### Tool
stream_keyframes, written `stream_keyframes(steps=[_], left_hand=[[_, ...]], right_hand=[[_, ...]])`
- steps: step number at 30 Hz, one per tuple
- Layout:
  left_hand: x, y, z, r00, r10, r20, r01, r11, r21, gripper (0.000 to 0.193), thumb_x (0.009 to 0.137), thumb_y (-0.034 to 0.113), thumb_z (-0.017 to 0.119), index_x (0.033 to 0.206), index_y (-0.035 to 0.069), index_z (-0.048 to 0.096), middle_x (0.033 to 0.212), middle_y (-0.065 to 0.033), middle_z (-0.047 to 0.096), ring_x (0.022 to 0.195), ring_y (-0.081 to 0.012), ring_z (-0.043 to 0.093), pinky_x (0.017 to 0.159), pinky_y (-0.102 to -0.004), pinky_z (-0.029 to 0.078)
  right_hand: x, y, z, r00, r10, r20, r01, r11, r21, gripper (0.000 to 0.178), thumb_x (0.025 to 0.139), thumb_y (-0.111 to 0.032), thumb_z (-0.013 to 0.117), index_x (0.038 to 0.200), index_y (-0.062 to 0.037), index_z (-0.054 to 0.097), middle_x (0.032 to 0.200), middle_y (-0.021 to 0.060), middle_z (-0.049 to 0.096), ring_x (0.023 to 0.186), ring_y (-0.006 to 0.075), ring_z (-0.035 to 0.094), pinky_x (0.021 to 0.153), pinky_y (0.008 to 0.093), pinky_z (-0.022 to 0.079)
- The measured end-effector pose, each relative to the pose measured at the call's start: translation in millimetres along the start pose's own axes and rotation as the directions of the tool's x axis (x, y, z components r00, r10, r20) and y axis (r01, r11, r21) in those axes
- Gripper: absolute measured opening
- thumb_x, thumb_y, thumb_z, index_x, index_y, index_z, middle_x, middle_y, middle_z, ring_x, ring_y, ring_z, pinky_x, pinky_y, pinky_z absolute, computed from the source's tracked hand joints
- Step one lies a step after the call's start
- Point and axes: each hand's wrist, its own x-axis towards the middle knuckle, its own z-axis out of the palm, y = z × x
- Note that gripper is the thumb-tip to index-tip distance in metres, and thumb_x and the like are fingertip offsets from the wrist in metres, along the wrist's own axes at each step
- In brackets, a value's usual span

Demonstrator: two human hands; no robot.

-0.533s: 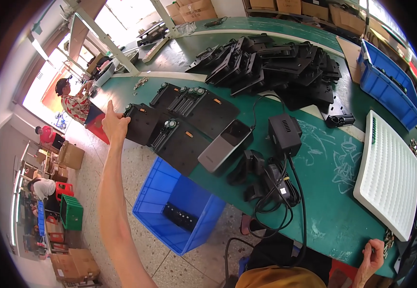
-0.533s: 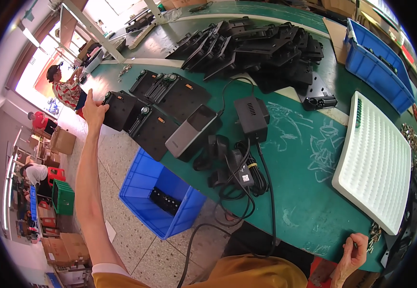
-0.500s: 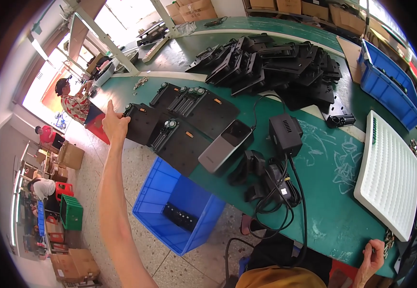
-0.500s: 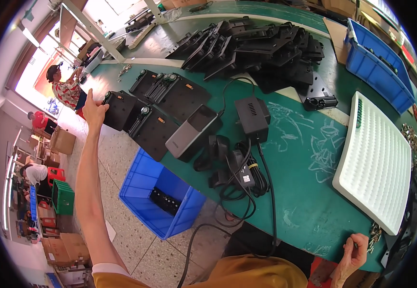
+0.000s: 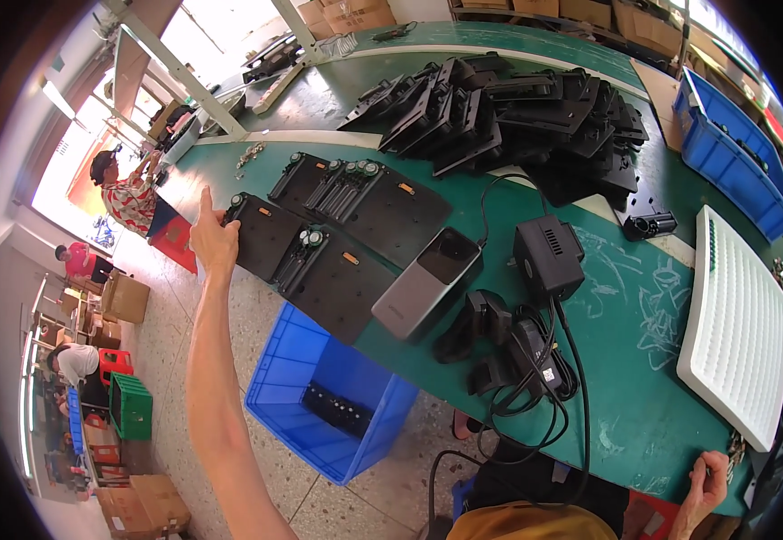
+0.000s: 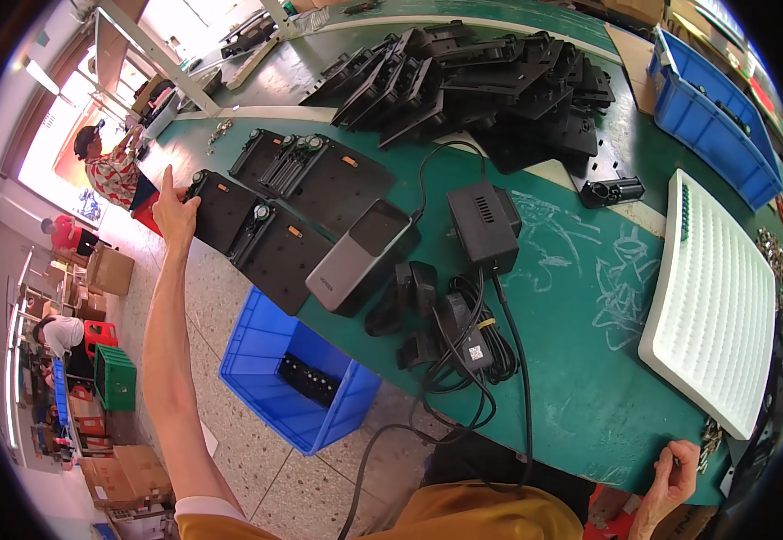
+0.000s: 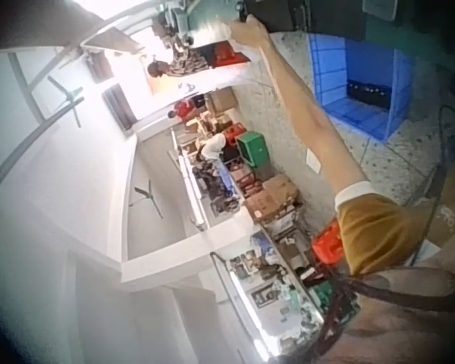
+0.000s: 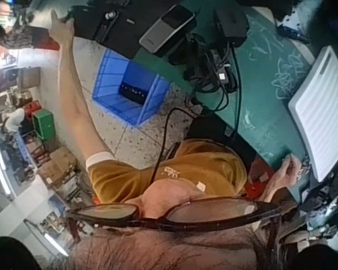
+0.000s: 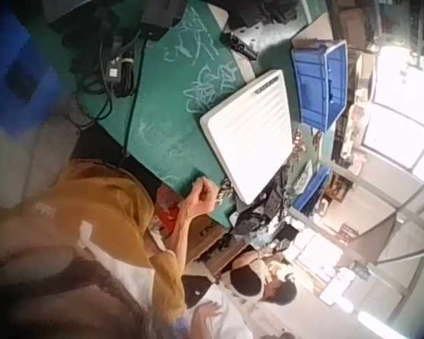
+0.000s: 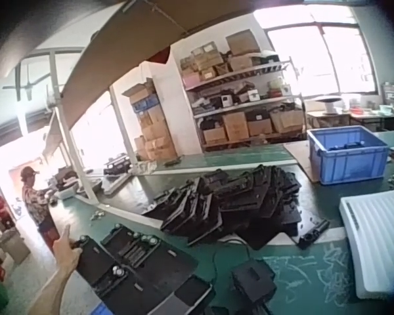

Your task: Assembling small electronic components by manually attaching buttons and panels to plastic housings on a factory workbench.

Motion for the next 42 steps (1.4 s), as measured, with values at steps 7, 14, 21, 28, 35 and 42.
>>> stream_keyframes(steps=[7, 14, 21, 28, 35, 42], left_hand=[[-7, -5, 7, 0.998, 0.037, -0.047, -0.039, 0.999, -0.03, 0.079, 0.072, 0.004, 0.073, 0.145, 0.014, 0.046, 0.098, -0.0137, 0.073, 0.088, -0.0329, 0.07, 0.083, -0.0429, 0.054], [-10, -5, 7, 0.998, 0.032, -0.055, -0.036, 0.996, -0.081, 0.076, 0.072, 0.006, 0.074, 0.143, 0.011, 0.048, 0.107, -0.0131, 0.072, 0.098, -0.0351, 0.067, 0.089, -0.0435, 0.05], [-26, 11, 1, 0.972, 0.157, -0.172, -0.168, 0.985, -0.047, 0.066, 0.078, 0.007, 0.073, 0.14, 0.008, 0.051, 0.121, -0.0147, 0.065, 0.111, -0.035, 0.058, 0.096, -0.0431, 0.046], [-118, 216, -76, 0.757, 0.563, -0.33, -0.652, 0.62, -0.437, 0.05, 0.071, -0.008, 0.068, 0.121, -0.001, 0.064, 0.113, -0.0176, 0.066, 0.103, -0.0364, 0.06, 0.092, -0.0424, 0.048], [-245, 354, -112, 0.193, 0.981, 0.009, -0.694, 0.143, -0.706, 0.055, 0.075, 0.026, 0.077, 0.12, -0.001, 0.059, 0.123, -0.0191, 0.061, 0.115, -0.0307, 0.058, 0.108, -0.0556, 0.034], [-299, 395, -96, -0.01, 0.98, 0.199, -0.849, 0.097, -0.519, 0.059, 0.072, 0.027, 0.078, 0.115, -0.009, 0.06, 0.118, -0.0275, 0.062, 0.111, -0.0347, 0.058, 0.11, -0.0515, 0.033]], right_hand=[[1, 0, 2, 1.0, 0.014, 0.009, -0.014, 1.0, -0.018, 0.011, 0.092, 0.007, 0.055, 0.098, -0.0014, 0.058, 0.099, 0.0032, 0.05, 0.08, 0.0092, 0.046, 0.064, 0.0218, 0.036], [8, -30, 9, 0.975, -0.221, -0.017, 0.216, 0.964, -0.157, 0.006, 0.09, 0.002, 0.065, 0.095, 0.0028, 0.068, 0.089, 0.0114, 0.067, 0.07, 0.0176, 0.059, 0.064, 0.0304, 0.049], [10, -25, 4, 0.952, -0.306, 0.0, 0.303, 0.942, -0.141, 0.007, 0.093, -0.001, 0.064, 0.096, 0.0025, 0.069, 0.085, 0.0112, 0.067, 0.066, 0.0158, 0.058, 0.062, 0.03, 0.049], [15, -42, 9, 0.997, 0.075, 0.006, -0.076, 0.994, 0.078, 0.012, 0.085, 0.01, 0.062, 0.09, -0.0004, 0.063, 0.09, 0.0034, 0.056, 0.077, 0.011, 0.056, 0.056, 0.0223, 0.047], [108, -145, 31, 0.829, -0.42, 0.369, 0.445, 0.895, 0.017, 0.017, 0.083, 0.003, 0.067, 0.1, 0.0014, 0.065, 0.09, 0.0126, 0.063, 0.079, 0.0223, 0.064, 0.069, 0.0309, 0.053], [247, -120, 120, 0.582, -0.717, 0.384, 0.774, 0.633, 0.008, 0.031, 0.075, -0.005, 0.067, 0.105, -0.0009, 0.064, 0.1, 0.0178, 0.065, 0.095, 0.0374, 0.063, 0.084, 0.0447, 0.05]])
